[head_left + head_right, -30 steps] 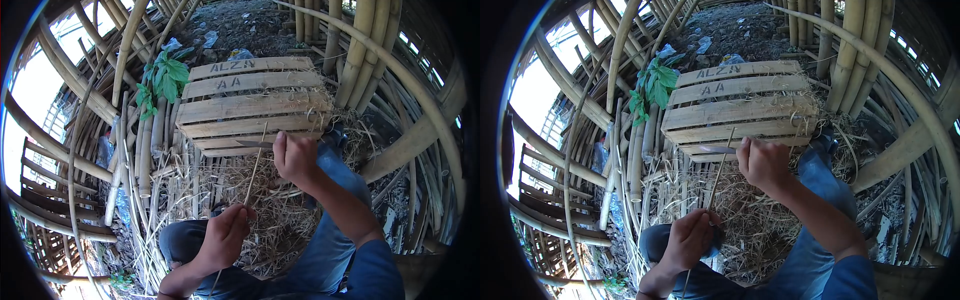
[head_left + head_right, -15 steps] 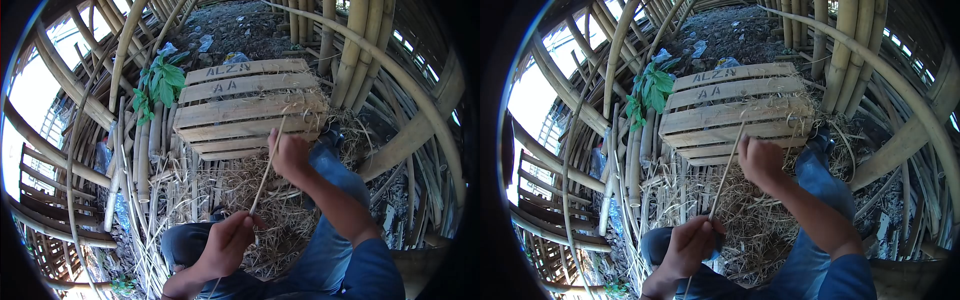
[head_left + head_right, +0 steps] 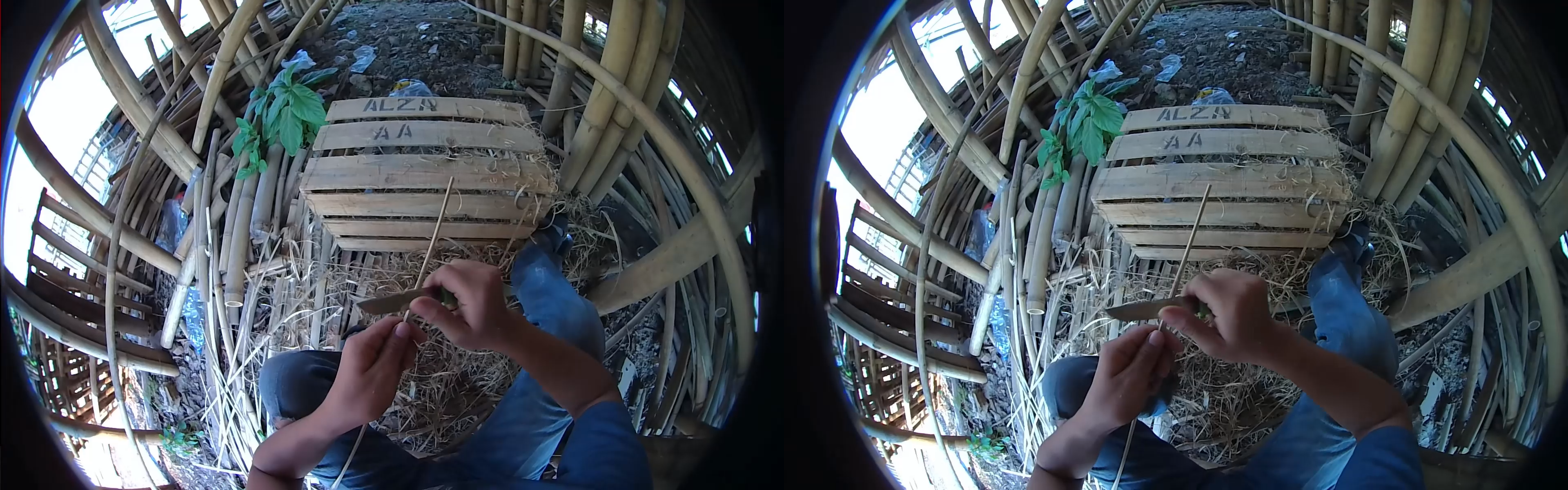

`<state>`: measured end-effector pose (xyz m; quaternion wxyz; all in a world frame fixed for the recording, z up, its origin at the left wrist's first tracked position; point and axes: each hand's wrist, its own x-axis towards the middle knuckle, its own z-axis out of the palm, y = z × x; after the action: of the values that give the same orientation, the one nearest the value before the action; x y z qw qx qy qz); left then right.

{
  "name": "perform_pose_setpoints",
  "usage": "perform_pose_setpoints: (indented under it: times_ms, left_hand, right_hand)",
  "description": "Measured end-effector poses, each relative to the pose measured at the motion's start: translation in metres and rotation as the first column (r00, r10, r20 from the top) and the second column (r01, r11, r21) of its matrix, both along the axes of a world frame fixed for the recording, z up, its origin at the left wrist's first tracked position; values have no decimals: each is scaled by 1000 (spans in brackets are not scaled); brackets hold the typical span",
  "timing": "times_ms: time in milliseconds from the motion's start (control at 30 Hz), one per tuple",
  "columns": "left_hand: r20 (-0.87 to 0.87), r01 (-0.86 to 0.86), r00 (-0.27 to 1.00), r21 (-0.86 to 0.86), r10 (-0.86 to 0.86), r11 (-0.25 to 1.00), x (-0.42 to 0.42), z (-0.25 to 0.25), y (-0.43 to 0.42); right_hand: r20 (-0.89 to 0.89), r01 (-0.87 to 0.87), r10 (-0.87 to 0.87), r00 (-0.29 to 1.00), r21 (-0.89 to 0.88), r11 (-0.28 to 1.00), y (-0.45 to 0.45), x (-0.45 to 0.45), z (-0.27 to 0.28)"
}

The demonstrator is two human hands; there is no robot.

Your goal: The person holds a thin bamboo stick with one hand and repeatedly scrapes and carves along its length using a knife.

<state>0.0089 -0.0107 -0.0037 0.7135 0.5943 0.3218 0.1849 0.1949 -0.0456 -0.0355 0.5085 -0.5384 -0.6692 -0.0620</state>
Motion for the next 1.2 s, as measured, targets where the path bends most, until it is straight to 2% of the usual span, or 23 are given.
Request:
perform_pose_setpoints:
  times_ms: [67, 100, 133, 167, 200, 267, 300, 367, 467, 533, 600, 667, 700, 767, 800, 867, 933, 1000, 1067, 1133, 1200]
  left_hand:
    - [24, 2, 1000, -35, -1, 999, 1, 1, 1]
    - [0, -15, 1000, -21, 15, 1000, 1, 2, 1]
    - [-25, -33, 999, -7, 33, 999, 2, 3, 1]
    - [-27, -35, 999, -9, 34, 999, 2, 4, 1]
    - [-25, -44, 999, -56, 42, 997, 3, 4, 1]
    - [-27, -57, 998, -106, 54, 993, 3, 6, 3]
    - [-39, -22, 999, -145, 16, 989, 2, 8, 4]
    - [-51, 7, 999, -190, -17, 982, 1, 11, 6]
    - [-37, 48, 998, -225, -58, 973, -2, 11, 12]
    - [36, 176, 984, -385, -177, 906, -8, 6, 19]
    - [52, 163, 986, -442, -156, 882, -6, 7, 20]
    - [65, 150, 989, -497, -135, 855, -6, 8, 19]
    - [43, 137, 990, -503, -133, 854, -5, 9, 18]
    - [37, 133, 991, -508, -132, 851, -4, 9, 17]
    - [47, 165, 985, -525, -165, 835, -6, 7, 17]
    - [46, 193, 979, -546, -200, 816, -6, 5, 17]
    - [146, 212, 977, -582, -155, 785, -4, 2, 18]
    - [164, 213, 976, -605, -142, 767, -4, 2, 20]
    - [171, 218, 975, -626, -141, 749, -6, 4, 21]
    - [184, 250, 968, -630, -171, 735, -7, 4, 18]
    - [168, 226, 974, -625, -154, 747, -5, 3, 17]
  right_hand:
    - [-151, -188, 156, 976, -233, 954, 0, -1, 2]
    - [-154, -190, 157, 976, -233, 954, -2, 2, 4]
    - [-327, -354, 229, 917, -399, 846, -3, 7, 8]
    - [-501, -519, 253, 827, -512, 685, -5, 10, 11]
    - [-502, -521, 255, 827, -512, 683, -5, 11, 13]
    - [-809, -792, 176, 560, -462, 398, -8, 10, 16]
    - [-812, -796, 175, 556, -461, 393, -9, 9, 17]
    - [-905, -870, 45, 424, -393, 297, -13, 6, 21]
    - [-920, -883, -44, 390, -387, 265, -14, 5, 26]
    - [-914, -875, -44, 404, -400, 272, -16, 4, 29]
    - [-908, -867, -42, 418, -412, 280, -15, 6, 27]
    - [-905, -774, -108, 412, -410, 482, -13, 13, 19]
    - [-905, -775, -108, 411, -409, 481, -14, 11, 22]
    - [-870, -792, -130, 476, -488, 367, -17, 12, 33]
    - [-866, -787, -133, 483, -496, 368, -16, 12, 33]
    - [-921, -881, -151, 359, -387, 272, -15, 7, 28]
    - [-928, -875, -182, 326, -369, 314, -16, 9, 26]
    - [-942, -861, -166, 290, -333, 384, -17, 6, 22]
    - [-943, -862, -159, 293, -333, 383, -17, 4, 23]
    - [-935, -882, -129, 331, -355, 310, -19, 7, 28]
    - [-922, -850, -155, 356, -388, 355, -21, 8, 36]
